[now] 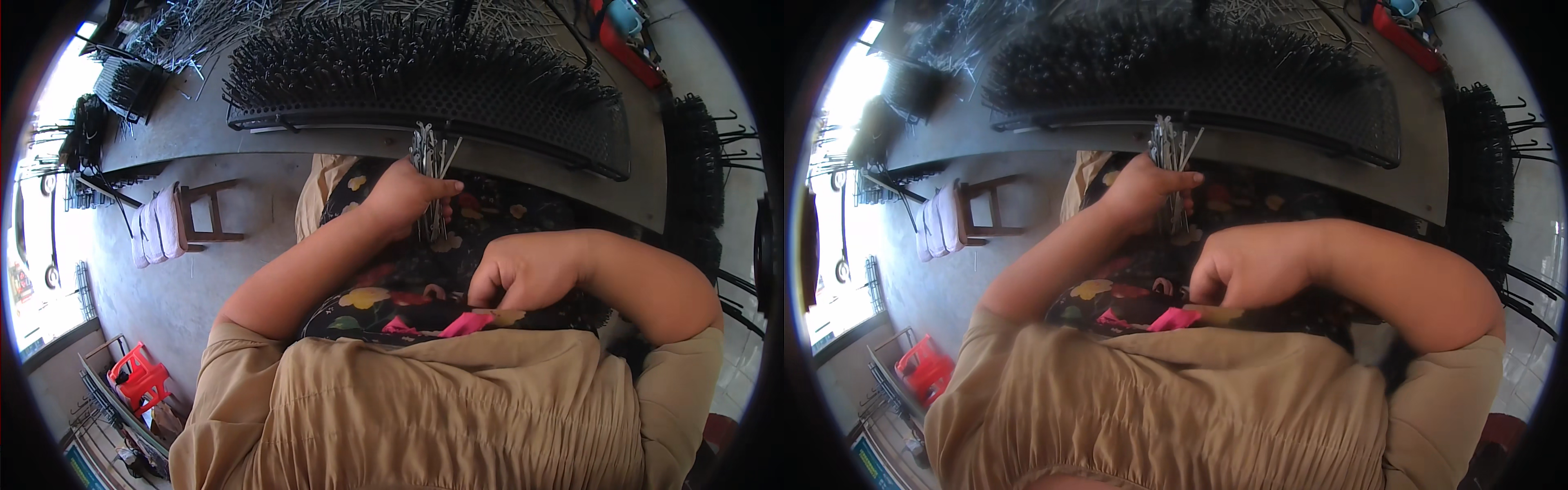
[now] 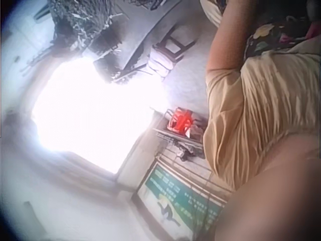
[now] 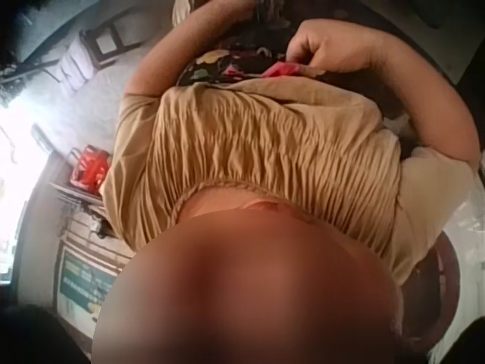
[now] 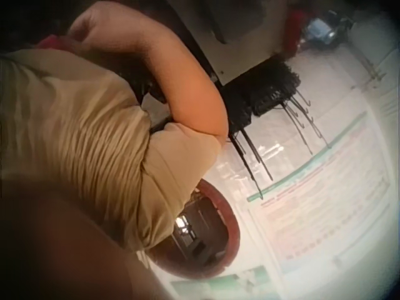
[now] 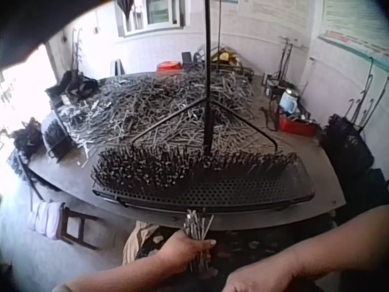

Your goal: The person is manually inserting thin metal pins into the holes of a curved brush base at a workbench.

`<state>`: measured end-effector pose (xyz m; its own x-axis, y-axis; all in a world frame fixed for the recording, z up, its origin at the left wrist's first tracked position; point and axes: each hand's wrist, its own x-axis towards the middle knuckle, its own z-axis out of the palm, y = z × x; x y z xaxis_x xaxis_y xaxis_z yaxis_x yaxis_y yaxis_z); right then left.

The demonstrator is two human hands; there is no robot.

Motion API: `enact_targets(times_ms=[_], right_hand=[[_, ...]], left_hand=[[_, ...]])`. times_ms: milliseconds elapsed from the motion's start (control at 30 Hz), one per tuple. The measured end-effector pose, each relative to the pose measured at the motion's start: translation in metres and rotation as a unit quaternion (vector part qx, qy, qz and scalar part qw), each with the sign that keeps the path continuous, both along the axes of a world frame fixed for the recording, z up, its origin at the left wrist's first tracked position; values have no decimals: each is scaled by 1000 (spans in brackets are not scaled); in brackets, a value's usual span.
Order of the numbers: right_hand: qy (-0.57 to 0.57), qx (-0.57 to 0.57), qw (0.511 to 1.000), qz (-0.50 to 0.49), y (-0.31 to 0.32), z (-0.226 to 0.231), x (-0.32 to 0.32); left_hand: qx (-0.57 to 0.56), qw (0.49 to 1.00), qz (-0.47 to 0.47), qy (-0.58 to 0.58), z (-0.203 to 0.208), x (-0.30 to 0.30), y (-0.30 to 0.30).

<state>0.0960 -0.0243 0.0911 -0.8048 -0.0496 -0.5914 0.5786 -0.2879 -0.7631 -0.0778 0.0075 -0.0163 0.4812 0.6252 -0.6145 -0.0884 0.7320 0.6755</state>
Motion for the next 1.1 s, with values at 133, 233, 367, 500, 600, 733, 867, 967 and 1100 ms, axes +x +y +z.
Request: enact_targets(times_ms=[133, 233, 367, 500, 600, 733, 867, 967, 1100], right_hand=[[56, 392, 918, -15, 2, -8, 10], [37, 506, 842, -181, 27, -6, 24], [-21, 386, 811, -439, 32, -31, 41], [157, 364, 720, -570, 31, -64, 22], [253, 375, 699, -554, 42, -68, 1], [274, 513, 682, -444, 39, -81, 1], [176, 530, 763, -326, 32, -84, 4], [231, 499, 710, -440, 44, -87, 0], [253, 600, 635, -417, 50, -65, -7]], left_hand=[[13, 1000, 16, -12, -6, -2, 1], [-19, 997, 43, -58, -15, -4, 3], [57, 995, -68, -47, 4, -9, -3], [138, 986, -57, -68, 17, 11, -1], [133, 984, 15, -116, 24, 25, -1], [93, 975, -63, -191, 8, 13, -2], [214, 960, -169, -58, 3, 4, 3], [201, 964, -175, -7, 10, 16, 4], [131, 965, -177, -144, 6, 13, 6]])
